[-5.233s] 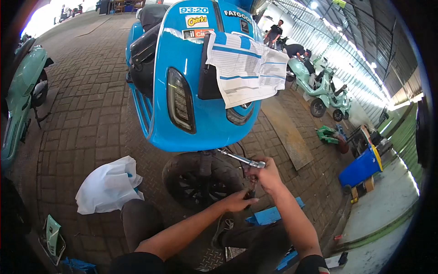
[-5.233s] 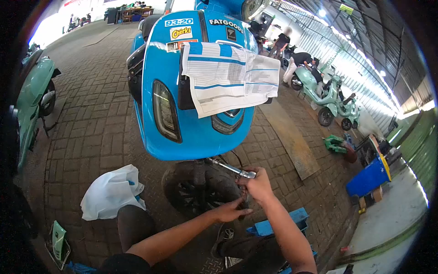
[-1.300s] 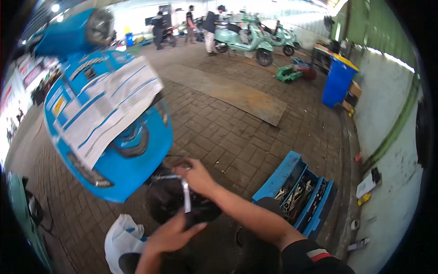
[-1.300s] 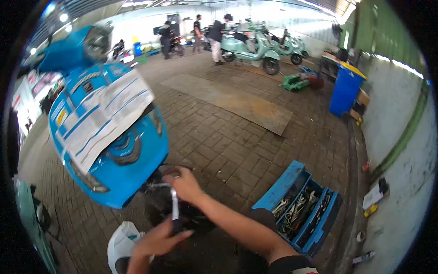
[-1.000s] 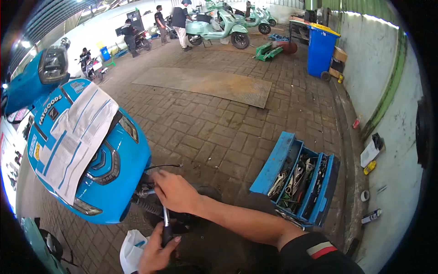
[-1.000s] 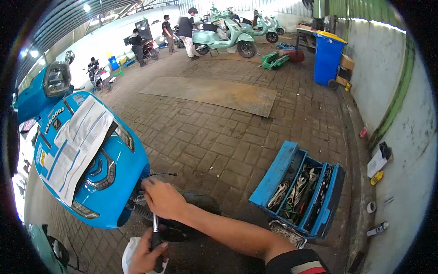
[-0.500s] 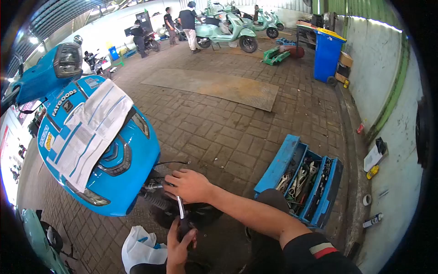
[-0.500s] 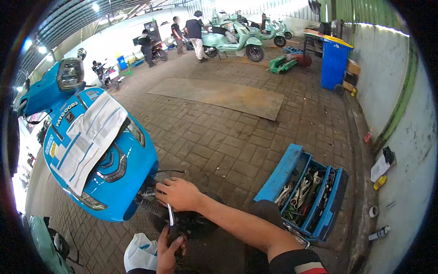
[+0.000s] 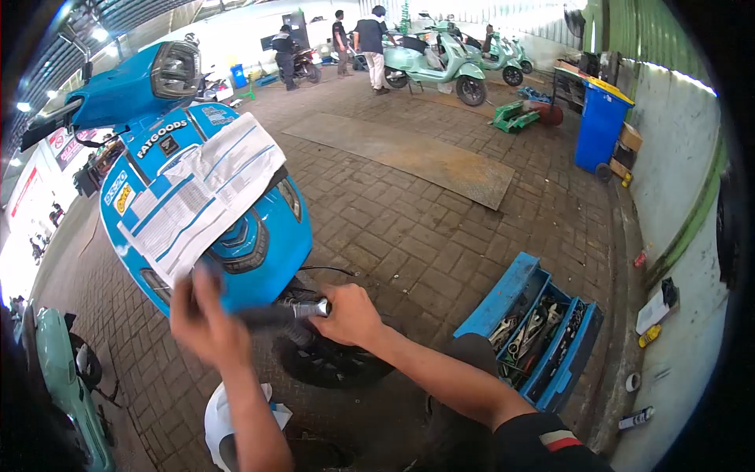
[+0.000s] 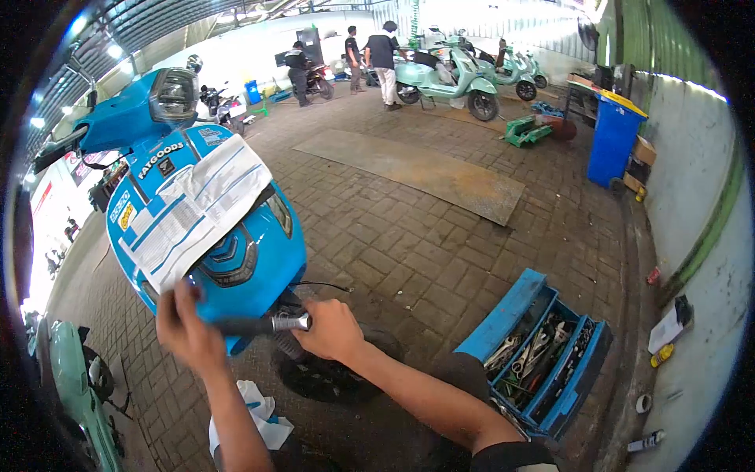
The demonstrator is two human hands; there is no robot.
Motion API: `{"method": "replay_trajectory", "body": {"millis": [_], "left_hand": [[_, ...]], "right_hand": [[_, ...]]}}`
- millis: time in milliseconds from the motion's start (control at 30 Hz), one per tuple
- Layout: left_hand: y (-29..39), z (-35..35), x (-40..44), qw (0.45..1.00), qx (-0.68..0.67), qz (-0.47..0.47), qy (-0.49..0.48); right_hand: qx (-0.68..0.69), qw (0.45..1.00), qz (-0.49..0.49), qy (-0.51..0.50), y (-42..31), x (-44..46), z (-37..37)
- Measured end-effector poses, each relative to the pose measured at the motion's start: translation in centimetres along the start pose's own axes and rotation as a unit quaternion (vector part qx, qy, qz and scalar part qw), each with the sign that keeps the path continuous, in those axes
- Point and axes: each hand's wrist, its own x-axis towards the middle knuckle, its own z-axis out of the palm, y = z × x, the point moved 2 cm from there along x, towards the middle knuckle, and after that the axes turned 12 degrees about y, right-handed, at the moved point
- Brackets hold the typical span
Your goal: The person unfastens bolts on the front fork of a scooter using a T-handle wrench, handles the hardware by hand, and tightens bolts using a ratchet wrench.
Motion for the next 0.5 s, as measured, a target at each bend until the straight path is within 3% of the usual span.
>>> {"method": "replay_trajectory", "body": {"millis": [67,133,200,267,300,333,367,400,433,467,500], "left_hand": [[-0.6,6.4,4.4,0.993,0.060,0.049,-0.085],[-0.5,10.7,5.4,0.980,0.012,-0.027,-0.198],[1.3,9.9,3.6,0.961,-0.003,-0.146,-0.234],[0.8,6.7,-0.2,0.977,-0.090,-0.153,-0.121],[1.0,4.1,-2.9,0.952,-0.199,-0.229,-0.040],[1.2,1.0,-6.3,0.947,-0.203,-0.247,0.019],[-1.6,-3.0,-11.5,0.960,-0.219,-0.176,0.017],[-0.6,-5.3,-16.0,0.970,-0.159,-0.163,0.080],[-1.3,-6.7,-20.5,0.983,-0.070,-0.144,0.093],[-1.3,-7.2,-23.6,0.990,-0.002,-0.128,0.066],[-0.5,-7.4,-24.9,0.990,0.070,-0.113,0.043]], "right_hand": [[0.043,0.993,0.107,-0.033,-0.7,0.3,-0.7],[0.056,0.992,0.110,-0.013,-0.7,0.3,-0.4],[0.066,0.991,0.115,0.011,-0.1,0.8,-0.7],[-0.023,0.996,0.075,-0.031,1.1,1.0,-0.8],[-0.020,0.996,0.083,-0.030,2.2,1.2,-0.6],[0.012,0.999,-0.052,-0.001,3.1,1.9,-0.5],[0.042,0.980,-0.192,0.028,3.6,2.6,-0.7],[0.038,0.980,-0.192,0.027,4.1,3.2,-0.6],[0.020,0.957,-0.283,0.065,3.9,3.2,-0.3],[0.006,0.925,-0.368,0.099,3.6,2.7,0.2],[0.032,0.920,-0.381,0.079,3.5,2.2,0.0]]}}
